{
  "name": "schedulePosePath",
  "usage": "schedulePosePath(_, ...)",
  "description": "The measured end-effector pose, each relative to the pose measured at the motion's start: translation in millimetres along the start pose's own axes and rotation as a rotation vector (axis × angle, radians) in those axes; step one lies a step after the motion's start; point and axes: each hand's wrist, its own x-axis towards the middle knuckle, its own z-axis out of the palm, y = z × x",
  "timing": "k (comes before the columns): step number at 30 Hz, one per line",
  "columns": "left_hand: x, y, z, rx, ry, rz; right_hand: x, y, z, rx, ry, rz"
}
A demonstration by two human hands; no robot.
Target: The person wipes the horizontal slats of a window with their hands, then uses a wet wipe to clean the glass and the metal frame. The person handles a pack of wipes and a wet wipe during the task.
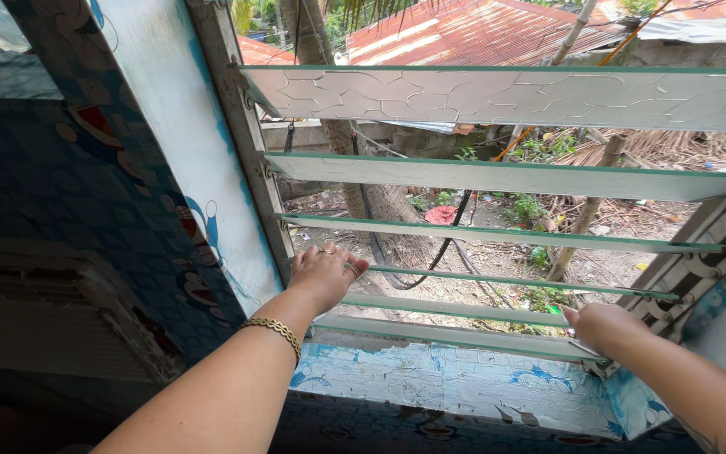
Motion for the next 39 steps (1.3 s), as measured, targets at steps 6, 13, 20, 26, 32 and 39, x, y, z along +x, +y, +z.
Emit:
schedulePosePath(6, 1, 3, -2, 0.017, -0.007, 0.012, 63, 0, 7, -0.037, -0.129, 0.000)
schedulePosePath(13, 7, 4, 3, 0.025, 0.000, 0.017, 118, -5, 23, -0.003, -0.188, -0.107)
schedulePosePath(20, 10, 5, 5, 0.054, 0.012, 0.027, 132, 6, 35, 0.038, -0.205, -0.118)
schedulePosePath(26, 9, 2, 5, 0.069, 0.015, 0.038, 105, -79, 39, 0.093, -0.213, -0.214)
schedulePosePath(32, 5, -1, -1, 0.060, -0.006, 0.038, -10, -201, -6, 0.249, -0.148, -0.409)
schedulePosePath(39, -2, -5, -13, 0.012, -0.056, 0.037, 48, -95, 23, -0.255, 0.067, -0.605)
